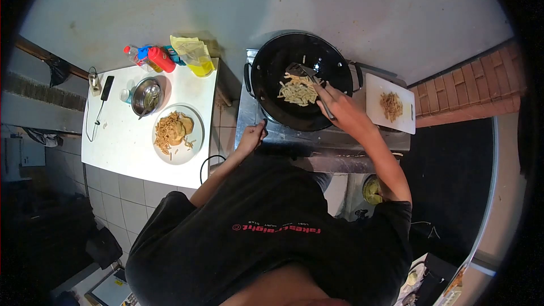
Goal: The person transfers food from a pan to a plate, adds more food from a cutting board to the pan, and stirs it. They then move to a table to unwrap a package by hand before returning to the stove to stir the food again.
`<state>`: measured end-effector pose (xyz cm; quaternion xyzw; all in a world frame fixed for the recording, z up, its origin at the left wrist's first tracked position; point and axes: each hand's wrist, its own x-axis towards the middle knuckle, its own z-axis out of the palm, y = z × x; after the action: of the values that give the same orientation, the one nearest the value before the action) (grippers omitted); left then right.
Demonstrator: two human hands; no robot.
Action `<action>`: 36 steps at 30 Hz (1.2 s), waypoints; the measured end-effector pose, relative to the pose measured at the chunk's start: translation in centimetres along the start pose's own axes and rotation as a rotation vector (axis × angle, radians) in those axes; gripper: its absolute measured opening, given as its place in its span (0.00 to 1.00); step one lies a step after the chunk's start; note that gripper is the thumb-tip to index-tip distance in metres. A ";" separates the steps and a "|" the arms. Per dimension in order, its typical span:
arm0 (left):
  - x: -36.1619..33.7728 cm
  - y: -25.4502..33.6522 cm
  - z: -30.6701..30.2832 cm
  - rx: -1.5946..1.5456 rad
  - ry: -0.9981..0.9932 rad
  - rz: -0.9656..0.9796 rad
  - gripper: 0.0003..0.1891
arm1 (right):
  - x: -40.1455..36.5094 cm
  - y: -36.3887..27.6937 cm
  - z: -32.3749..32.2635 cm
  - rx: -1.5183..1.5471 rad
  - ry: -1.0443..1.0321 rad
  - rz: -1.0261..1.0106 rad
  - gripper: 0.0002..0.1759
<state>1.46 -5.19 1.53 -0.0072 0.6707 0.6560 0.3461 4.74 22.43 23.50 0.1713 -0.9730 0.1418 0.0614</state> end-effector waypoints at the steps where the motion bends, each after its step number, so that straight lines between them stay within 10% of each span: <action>1: -0.1 0.1 0.0 -0.001 0.004 -0.004 0.34 | -0.1 -0.1 0.3 -0.025 -0.014 -0.014 0.22; 11: -0.1 0.2 0.1 0.027 0.008 0.004 0.35 | 1.9 1.4 1.5 -0.043 -0.054 -0.088 0.21; 19: 0.7 -1.0 -0.1 -0.018 -0.002 -0.002 0.34 | 3.0 6.3 -0.4 0.396 -0.008 0.314 0.18; 22: 0.7 -1.1 -0.3 0.009 -0.006 0.002 0.34 | 2.5 5.7 0.3 0.190 0.237 -0.006 0.18; 36: 0.0 -0.1 0.1 0.017 0.000 -0.009 0.34 | 4.4 2.7 0.0 0.123 0.089 0.011 0.12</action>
<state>1.53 -5.11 1.42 -0.0073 0.6759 0.6489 0.3493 -0.31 23.49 23.51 0.1632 -0.9597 0.2091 0.0930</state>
